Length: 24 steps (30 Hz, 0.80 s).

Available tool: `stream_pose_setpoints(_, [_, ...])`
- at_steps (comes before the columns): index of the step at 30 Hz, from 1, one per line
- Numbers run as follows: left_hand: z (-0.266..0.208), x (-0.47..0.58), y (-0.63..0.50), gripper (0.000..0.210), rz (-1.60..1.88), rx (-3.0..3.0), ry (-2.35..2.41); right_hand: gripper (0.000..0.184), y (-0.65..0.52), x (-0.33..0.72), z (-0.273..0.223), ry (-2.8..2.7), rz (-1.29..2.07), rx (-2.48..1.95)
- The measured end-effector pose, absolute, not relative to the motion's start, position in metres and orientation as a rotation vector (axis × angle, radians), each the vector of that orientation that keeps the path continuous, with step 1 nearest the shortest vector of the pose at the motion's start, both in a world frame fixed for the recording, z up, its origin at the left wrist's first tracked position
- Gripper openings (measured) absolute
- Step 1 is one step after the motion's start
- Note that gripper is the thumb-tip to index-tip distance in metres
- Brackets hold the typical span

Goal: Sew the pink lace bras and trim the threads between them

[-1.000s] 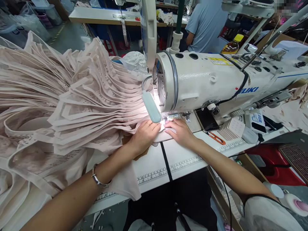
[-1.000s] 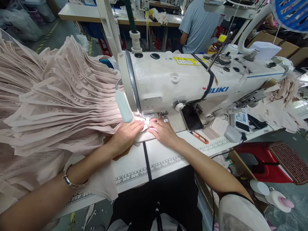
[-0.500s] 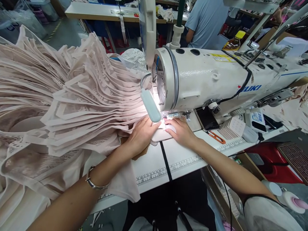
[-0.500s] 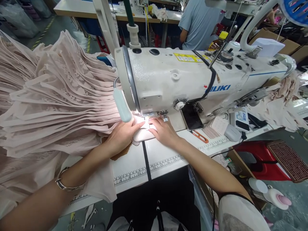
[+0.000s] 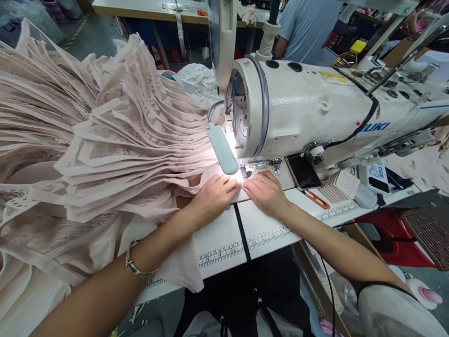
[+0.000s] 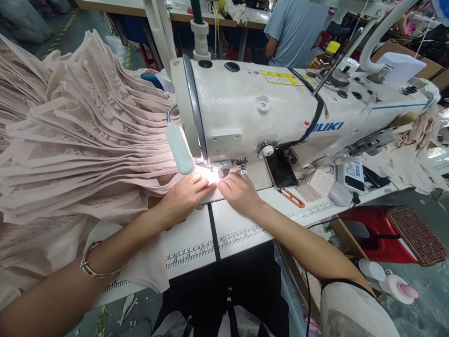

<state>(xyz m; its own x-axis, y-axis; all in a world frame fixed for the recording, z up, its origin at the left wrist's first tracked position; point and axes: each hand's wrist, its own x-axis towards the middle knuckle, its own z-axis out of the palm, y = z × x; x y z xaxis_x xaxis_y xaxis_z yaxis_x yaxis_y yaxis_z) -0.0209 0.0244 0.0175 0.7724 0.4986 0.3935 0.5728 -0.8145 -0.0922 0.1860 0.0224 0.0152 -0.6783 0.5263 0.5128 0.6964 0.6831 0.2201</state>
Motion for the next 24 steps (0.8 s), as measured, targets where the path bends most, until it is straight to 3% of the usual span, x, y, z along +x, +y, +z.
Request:
stream_pose_setpoints(5, [0.017,-0.012,0.023,0.031,-0.421,-2.665,-0.806,0.023,0.024,0.179,0.012,-2.428,-0.601,-0.942])
stream_pose_setpoints(13, [0.013,-0.012,0.023,0.023,-0.575,-2.596,-0.782,0.015,0.030,0.185,0.005,-2.157,-0.006,-1.087])
stream_pose_setpoints(24, [0.005,-0.009,0.025,0.019,-0.774,-2.526,-0.859,0.014,0.030,0.196,0.013,-2.322,0.001,-0.954])
